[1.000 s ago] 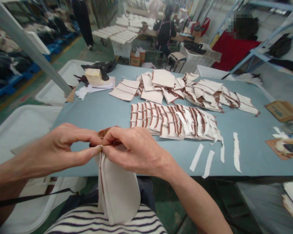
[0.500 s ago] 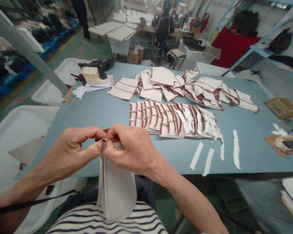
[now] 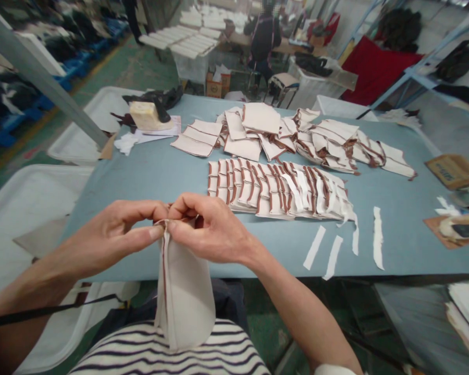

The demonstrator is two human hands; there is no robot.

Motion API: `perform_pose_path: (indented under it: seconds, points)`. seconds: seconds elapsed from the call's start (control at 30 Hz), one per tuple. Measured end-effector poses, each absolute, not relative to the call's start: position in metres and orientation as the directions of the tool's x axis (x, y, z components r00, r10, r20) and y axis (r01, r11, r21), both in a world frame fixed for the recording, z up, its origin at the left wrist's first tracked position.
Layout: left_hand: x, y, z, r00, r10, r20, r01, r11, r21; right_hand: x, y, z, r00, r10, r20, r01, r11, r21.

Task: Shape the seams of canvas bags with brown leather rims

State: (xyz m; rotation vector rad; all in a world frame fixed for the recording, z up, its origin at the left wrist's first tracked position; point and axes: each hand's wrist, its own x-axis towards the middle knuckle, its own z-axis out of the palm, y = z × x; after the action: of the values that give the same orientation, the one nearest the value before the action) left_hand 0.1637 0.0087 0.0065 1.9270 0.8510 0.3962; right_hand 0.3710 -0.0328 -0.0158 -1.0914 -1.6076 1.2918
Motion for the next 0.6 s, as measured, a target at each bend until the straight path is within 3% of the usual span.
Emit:
perform_pose_path:
  seconds: [0.23, 0.43, 0.6]
  points:
    - [0.166, 0.005, 0.009, 0.675, 0.736, -0.046, 0.395, -0.308, 0.866, 0.371, -0.03, -0.013, -0.337, 0.942, 0.007, 0.101, 0.043, -0.994]
    - [0.158, 0.008, 0.007, 0.714, 0.693, -0.102, 0.398, -0.281, 0.873, 0.375, -0.029, -0.017, -0.391, 0.92, 0.02, 0.064, 0.049, -0.997]
    - [0.153, 0.009, 0.006, 0.719, 0.683, -0.129, 0.401, -0.256, 0.88, 0.383, -0.029, -0.018, -0.433, 0.901, 0.036, 0.182, 0.126, -0.975]
